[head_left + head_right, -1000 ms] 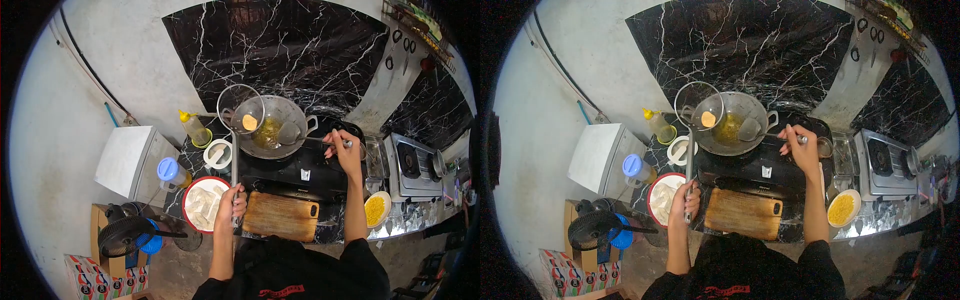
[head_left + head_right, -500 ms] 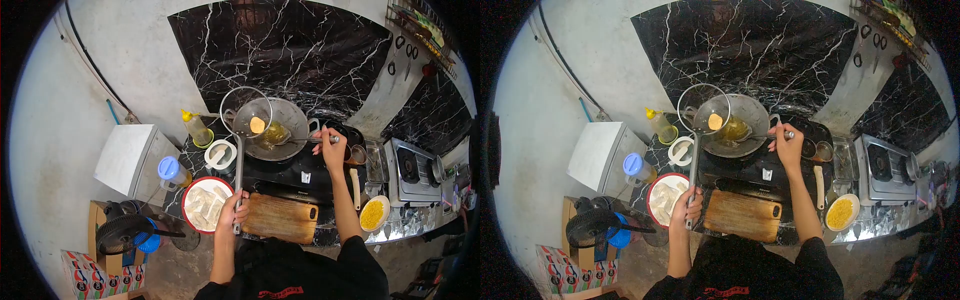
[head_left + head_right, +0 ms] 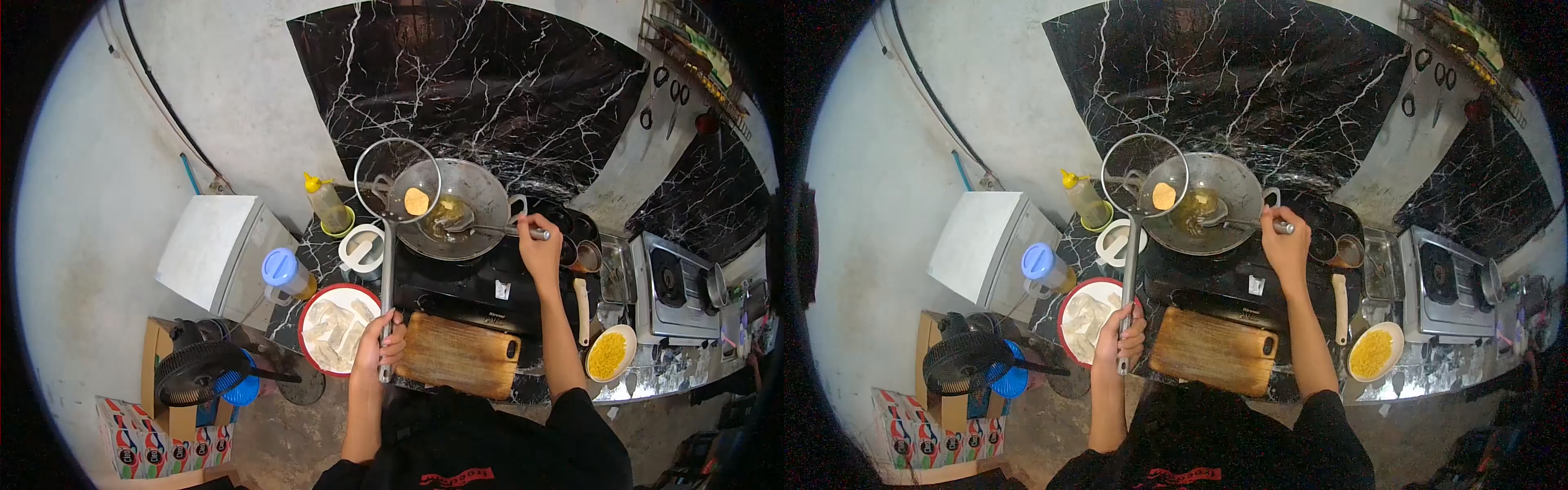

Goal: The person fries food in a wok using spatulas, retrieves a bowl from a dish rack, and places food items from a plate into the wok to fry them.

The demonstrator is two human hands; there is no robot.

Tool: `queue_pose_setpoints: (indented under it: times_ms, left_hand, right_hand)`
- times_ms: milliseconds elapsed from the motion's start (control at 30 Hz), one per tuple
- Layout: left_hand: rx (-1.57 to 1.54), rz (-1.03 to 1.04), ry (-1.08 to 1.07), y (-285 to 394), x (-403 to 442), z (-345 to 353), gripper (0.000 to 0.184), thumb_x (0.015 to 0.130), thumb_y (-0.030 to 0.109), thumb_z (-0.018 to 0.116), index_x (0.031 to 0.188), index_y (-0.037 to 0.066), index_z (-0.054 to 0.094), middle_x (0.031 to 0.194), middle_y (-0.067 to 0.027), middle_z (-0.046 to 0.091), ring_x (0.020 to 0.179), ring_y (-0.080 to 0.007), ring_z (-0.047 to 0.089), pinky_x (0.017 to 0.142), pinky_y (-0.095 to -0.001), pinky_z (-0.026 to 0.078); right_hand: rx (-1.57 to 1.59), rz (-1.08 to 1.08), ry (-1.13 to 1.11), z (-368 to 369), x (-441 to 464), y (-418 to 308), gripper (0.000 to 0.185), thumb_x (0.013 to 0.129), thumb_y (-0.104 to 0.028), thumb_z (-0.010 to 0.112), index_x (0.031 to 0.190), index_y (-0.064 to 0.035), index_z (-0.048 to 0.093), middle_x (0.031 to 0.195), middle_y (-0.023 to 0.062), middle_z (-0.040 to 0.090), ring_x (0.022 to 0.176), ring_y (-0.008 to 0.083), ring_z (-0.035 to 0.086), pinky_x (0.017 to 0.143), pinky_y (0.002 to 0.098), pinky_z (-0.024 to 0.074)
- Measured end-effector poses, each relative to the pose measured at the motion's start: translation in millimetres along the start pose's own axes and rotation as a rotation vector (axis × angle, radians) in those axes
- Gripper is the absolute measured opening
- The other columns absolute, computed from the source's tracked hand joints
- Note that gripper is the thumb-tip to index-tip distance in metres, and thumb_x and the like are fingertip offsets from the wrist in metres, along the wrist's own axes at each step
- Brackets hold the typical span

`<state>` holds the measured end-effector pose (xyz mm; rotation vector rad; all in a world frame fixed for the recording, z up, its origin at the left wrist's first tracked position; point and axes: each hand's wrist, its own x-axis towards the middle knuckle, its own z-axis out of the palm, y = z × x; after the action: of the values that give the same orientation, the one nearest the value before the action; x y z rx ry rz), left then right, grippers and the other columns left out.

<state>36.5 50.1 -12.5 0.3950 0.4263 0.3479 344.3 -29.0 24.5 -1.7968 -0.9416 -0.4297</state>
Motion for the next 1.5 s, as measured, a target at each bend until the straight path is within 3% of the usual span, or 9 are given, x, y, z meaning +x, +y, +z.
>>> queue_pose_setpoints:
  times_ms: [33,67,133,233,867,1133,1500]
  left_hand:
    - [0.002,-0.001,0.0,0.2,-0.6,1.3,0.019,0.093,0.028,0.044,0.087,0.01,0.046,0.053,0.0056,0.033,0.033,-0.0016,0.024,0.026,-0.0159,0.02]
    - [0.001,-0.001,-0.001,0.1,-0.6,2.4,0.019,0.093,0.028,0.044,0.087,0.01,0.046,0.053,0.0056,0.033,0.033,-0.0016,0.024,0.026,-0.0159,0.02]
    - [0.001,0.002,0.015,-0.6,-0.9,4.0,0.018,0.093,0.027,0.043,0.086,0.01,0.047,0.053,0.0058,0.033,0.033,-0.0015,0.024,0.026,-0.0159,0.02]
    - [-0.009,-0.003,0.031,-2.5,-1.6,5.4,0.018,0.092,0.027,0.044,0.086,0.01,0.047,0.053,0.0058,0.033,0.033,-0.0016,0.024,0.026,-0.016,0.02]
    - [-0.005,0.026,0.054,-3.7,-8.8,3.3,0.019,0.09,0.03,0.049,0.083,0.013,0.047,0.053,0.0061,0.031,0.035,-0.0015,0.024,0.029,-0.0167,0.017]
    - [0.031,0.033,0.091,-3.4,-12.3,4.7,0.019,0.09,0.03,0.048,0.083,0.013,0.047,0.053,0.0063,0.031,0.035,-0.0016,0.023,0.029,-0.0164,0.017]
    - [0.022,0.014,0.094,-2.8,-9.9,13.9,0.019,0.09,0.03,0.049,0.082,0.013,0.047,0.053,0.0065,0.032,0.035,-0.0016,0.023,0.029,-0.0162,0.017]
  right_hand:
    - [-0.042,0.138,-0.119,-5.7,-0.5,-5.2,0.025,0.087,-0.019,0.056,0.078,0.0029,0.064,0.053,0.0073,0.057,0.04,0.0124,0.052,0.037,0.0238,0.0386]
    - [-0.043,0.137,-0.119,-9.3,0.1,-10.0,0.025,0.087,-0.019,0.056,0.078,0.0029,0.064,0.053,0.0073,0.057,0.04,0.0124,0.052,0.037,0.0238,0.0386]
    - [0.313,0.556,-0.3,-14.3,-0.4,-16.9,0.026,0.088,-0.018,0.052,0.083,0.0042,0.065,0.055,0.0092,0.059,0.043,0.0128,0.055,0.038,0.0237,0.0416]
    - [0.44,0.553,-0.236,-8.1,-5.6,-2.9,0.025,0.088,-0.016,0.052,0.085,0.0047,0.064,0.055,0.0099,0.058,0.044,0.0127,0.056,0.039,0.0239,0.0443]
    - [0.453,0.469,-0.204,-9.8,3.1,-35.4,0.023,0.088,-0.018,0.055,0.09,0.0031,0.065,0.054,0.0058,0.056,0.045,0.0098,0.055,0.04,0.0218,0.0433]
    - [0.129,0.235,-0.184,-18.8,2.0,-29.6,0.027,0.09,-0.02,0.052,0.084,0.0035,0.064,0.051,0.0046,0.053,0.042,0.0084,0.051,0.037,0.0208,0.0401]
    - [0.347,0.348,-0.144,-17.1,-2.7,-33.0,0.026,0.088,-0.018,0.054,0.084,0.0052,0.065,0.05,0.0035,0.054,0.043,0.0081,0.054,0.039,0.0221,0.043]
